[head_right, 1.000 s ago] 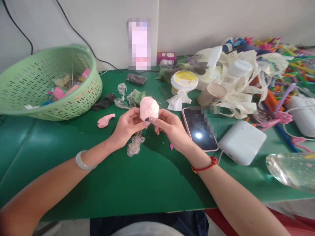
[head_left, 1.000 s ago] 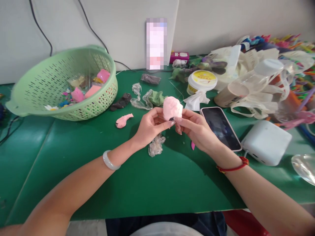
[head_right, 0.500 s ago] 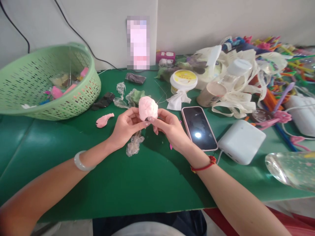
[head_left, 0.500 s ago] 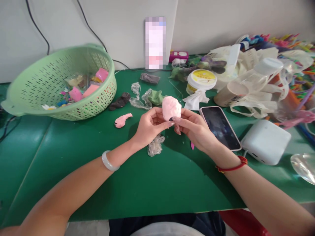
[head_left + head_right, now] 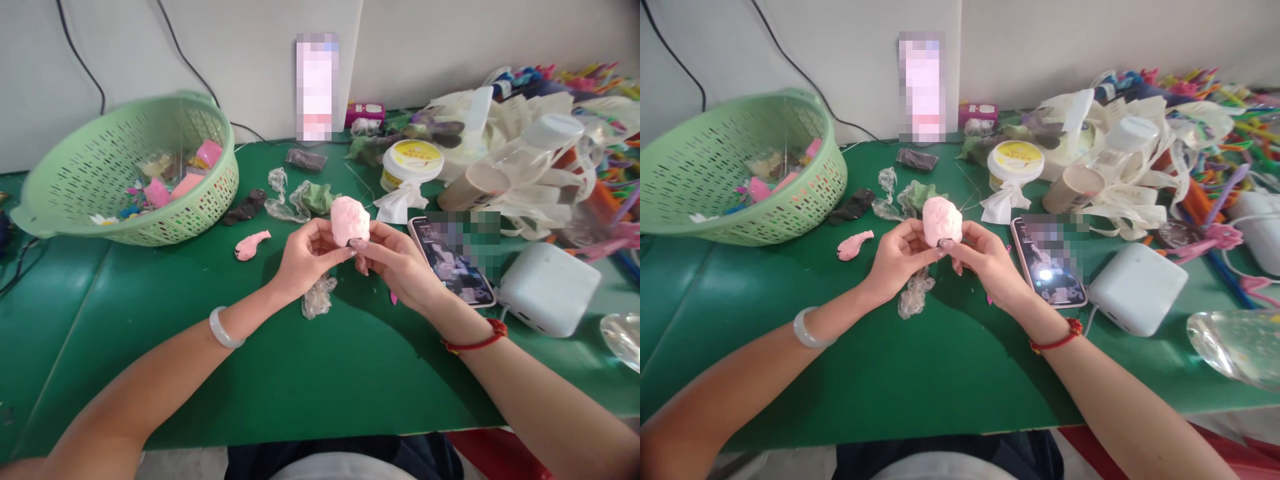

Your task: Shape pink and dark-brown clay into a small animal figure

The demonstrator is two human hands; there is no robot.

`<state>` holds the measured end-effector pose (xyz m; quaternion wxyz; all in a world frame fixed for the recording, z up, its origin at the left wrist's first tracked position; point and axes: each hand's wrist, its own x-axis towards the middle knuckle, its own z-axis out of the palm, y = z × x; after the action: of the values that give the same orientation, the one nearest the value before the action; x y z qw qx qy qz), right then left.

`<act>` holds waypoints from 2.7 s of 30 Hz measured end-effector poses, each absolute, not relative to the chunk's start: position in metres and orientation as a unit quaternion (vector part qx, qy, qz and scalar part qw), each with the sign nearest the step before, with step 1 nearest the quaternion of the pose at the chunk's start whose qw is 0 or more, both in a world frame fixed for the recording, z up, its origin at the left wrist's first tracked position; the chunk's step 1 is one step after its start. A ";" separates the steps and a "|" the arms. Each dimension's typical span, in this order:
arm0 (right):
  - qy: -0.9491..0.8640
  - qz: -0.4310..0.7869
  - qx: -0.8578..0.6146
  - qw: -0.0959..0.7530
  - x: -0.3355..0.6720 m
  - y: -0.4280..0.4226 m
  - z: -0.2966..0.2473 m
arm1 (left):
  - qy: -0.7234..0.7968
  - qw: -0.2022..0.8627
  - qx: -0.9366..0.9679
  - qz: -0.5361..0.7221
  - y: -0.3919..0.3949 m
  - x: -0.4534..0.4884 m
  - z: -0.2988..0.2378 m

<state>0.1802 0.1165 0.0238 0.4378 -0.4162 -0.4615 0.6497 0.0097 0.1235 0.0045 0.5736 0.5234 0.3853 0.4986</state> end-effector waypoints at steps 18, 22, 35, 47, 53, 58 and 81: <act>-0.468 0.656 -0.401 0.436 0.181 0.115 0.021 | 0.389 0.578 0.517 0.497 0.124 0.009 0.006; -0.465 0.657 -0.406 0.432 0.180 0.115 0.021 | 0.391 0.574 0.522 0.496 0.124 0.009 0.004; -0.465 0.655 -0.413 0.429 0.179 0.116 0.022 | 0.390 0.569 0.524 0.500 0.123 0.009 0.006; -0.475 0.654 -0.405 0.428 0.181 0.115 0.023 | 0.397 0.577 0.515 0.494 0.125 0.009 0.004; -0.465 0.652 -0.414 0.432 0.179 0.115 0.023 | 0.392 0.572 0.526 0.493 0.125 0.008 0.005; -0.477 0.641 -0.413 0.437 0.180 0.115 0.023 | 0.397 0.577 0.514 0.495 0.126 0.008 0.005; -0.501 0.608 -0.427 0.444 0.180 0.116 0.026 | 0.395 0.588 0.498 0.501 0.128 0.008 0.006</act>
<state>0.1804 0.1159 0.0257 0.4438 -0.4271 -0.5008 0.6081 0.0082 0.1279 0.0056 0.5876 0.4979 0.3945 0.5012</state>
